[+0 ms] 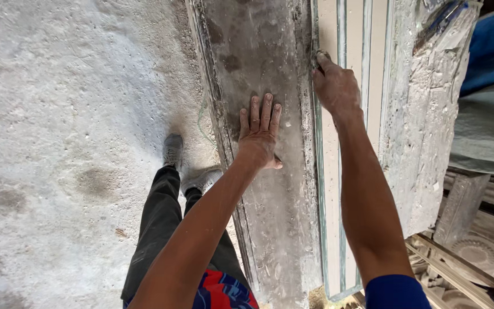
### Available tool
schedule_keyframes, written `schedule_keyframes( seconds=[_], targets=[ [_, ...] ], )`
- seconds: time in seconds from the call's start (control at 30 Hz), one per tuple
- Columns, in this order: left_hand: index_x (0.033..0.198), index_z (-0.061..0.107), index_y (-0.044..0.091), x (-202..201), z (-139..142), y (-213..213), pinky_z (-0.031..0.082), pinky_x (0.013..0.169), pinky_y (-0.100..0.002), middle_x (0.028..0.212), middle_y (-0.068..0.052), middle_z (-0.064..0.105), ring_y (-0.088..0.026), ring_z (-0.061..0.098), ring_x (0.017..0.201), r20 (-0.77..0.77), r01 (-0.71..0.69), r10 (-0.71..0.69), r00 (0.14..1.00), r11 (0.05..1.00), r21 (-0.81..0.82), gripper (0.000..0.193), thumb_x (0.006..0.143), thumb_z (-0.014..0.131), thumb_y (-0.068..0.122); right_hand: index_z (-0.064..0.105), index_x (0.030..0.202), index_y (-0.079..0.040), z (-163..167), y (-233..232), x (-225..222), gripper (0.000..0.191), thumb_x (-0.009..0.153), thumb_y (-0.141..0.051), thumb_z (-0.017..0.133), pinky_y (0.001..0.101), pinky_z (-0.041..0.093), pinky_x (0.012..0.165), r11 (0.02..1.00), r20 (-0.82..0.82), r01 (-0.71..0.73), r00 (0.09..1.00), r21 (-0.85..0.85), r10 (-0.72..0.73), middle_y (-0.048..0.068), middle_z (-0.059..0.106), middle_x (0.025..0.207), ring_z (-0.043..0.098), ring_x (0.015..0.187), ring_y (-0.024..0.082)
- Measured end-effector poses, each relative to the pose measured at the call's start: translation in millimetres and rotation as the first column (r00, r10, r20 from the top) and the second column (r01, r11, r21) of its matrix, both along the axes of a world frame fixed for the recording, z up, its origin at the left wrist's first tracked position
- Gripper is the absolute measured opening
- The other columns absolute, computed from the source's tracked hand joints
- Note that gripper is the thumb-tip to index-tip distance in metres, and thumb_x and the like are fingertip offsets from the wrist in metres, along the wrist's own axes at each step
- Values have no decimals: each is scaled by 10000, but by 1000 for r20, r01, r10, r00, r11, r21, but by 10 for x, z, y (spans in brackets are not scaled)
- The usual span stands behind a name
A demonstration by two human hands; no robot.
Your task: The person holds a long strip-lined concrete slab steady with one hand and uses a small handheld scraper to remove excess material from the grooves between the strips, working along each groove in turn and repositioning along the slab to clear the full length of the grooves.
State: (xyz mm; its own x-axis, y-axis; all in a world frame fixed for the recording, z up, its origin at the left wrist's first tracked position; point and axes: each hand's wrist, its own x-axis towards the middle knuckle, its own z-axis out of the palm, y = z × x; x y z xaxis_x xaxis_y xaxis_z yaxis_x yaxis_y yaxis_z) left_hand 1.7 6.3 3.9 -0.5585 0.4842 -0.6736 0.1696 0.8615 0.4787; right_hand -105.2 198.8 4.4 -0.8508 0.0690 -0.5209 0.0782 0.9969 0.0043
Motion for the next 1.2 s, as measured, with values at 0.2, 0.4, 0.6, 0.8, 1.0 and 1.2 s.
schedule_keyframes(
  seconds=[0.2,0.4,0.6,0.8,1.0,1.2],
  targets=[
    [1595,-167,67,-32,40,-40,-89,1203,-621,1627,-246,-281,-479,-265,1472,15,1,-1,1000,1000,5,1509,653,826,702,278,1548,-337,413,-44,1144,457,1098,-390,340,315,399,256,996,84,50,995,69,-56,77,505,511,407,325,173],
    [1596,-178,69,-112,-24,-40,-87,1212,-611,1629,-230,-296,-465,-279,1473,38,14,-13,999,1000,-15,1519,648,826,702,394,1502,-313,140,-202,333,432,1077,-386,389,343,423,293,996,50,22,998,82,-27,88,531,547,468,362,190],
    [1584,-192,54,-4,-73,68,-88,1218,-622,1618,-231,-308,-469,-279,1477,15,-14,14,1000,1000,-20,1538,636,819,720,450,1418,-159,-149,44,270,389,1117,-392,371,348,474,326,990,140,7,990,143,-28,125,540,636,525,438,217],
    [1589,-189,28,26,-29,91,-70,1195,-662,1606,-272,-313,-515,-273,1461,-24,-13,13,1000,1000,-12,1544,643,820,714,184,1644,-276,666,295,2803,643,1048,-395,395,447,598,494,957,436,219,854,191,-283,144,700,712,645,559,286],
    [1568,-199,41,69,-76,105,-72,1193,-686,1598,-270,-313,-507,-270,1467,-56,42,-49,997,993,-110,1540,631,764,794,510,1483,-199,972,985,3852,548,979,-412,519,488,614,813,723,-13,670,732,-166,-681,184,745,1098,755,944,351],
    [1536,-279,-21,171,-156,135,-114,1163,-707,1551,-314,-378,-543,-329,1417,9,52,-51,999,978,-201,1641,592,771,816,547,1462,-217,578,1809,4914,522,974,-402,555,507,575,820,894,-64,445,892,-50,-448,165,727,1137,696,944,340]
  ],
)
